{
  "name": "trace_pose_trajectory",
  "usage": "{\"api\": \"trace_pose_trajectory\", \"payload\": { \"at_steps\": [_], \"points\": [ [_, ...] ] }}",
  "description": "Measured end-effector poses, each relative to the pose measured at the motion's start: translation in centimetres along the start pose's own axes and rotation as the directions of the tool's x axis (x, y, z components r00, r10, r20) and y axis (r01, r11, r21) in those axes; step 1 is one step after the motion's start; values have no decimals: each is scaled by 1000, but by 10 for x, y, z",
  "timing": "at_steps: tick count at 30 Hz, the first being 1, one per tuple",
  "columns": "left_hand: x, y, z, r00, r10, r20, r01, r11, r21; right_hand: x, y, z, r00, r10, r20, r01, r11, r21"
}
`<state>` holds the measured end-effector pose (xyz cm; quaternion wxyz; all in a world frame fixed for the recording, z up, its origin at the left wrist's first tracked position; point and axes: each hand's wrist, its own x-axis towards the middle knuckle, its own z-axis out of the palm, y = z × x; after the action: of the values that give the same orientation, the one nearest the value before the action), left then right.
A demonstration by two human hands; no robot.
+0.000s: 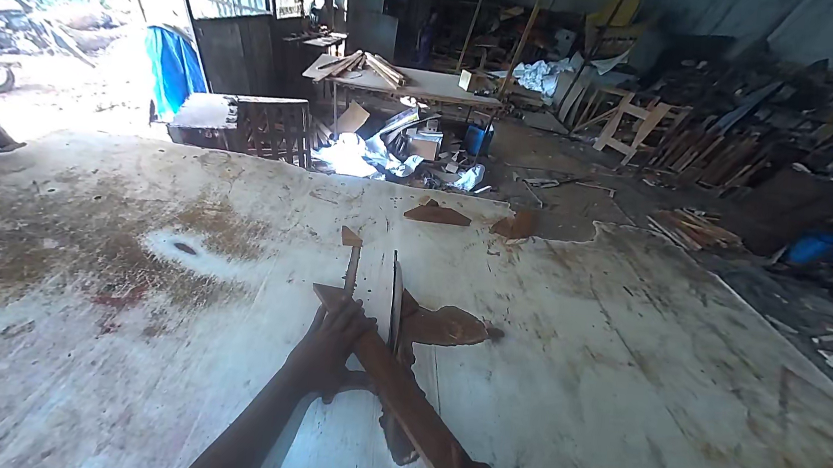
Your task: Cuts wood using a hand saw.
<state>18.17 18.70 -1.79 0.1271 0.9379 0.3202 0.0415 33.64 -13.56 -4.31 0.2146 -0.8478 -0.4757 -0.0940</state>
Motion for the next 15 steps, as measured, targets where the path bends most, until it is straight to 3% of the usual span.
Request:
{"api": "trace_pose_trajectory", "payload": {
  "at_steps": [15],
  "points": [
    [7,-1,0,1000,-4,11,4,1000,-13,7,3,4,999,4,40,-4,1000,13]
  ]
}}
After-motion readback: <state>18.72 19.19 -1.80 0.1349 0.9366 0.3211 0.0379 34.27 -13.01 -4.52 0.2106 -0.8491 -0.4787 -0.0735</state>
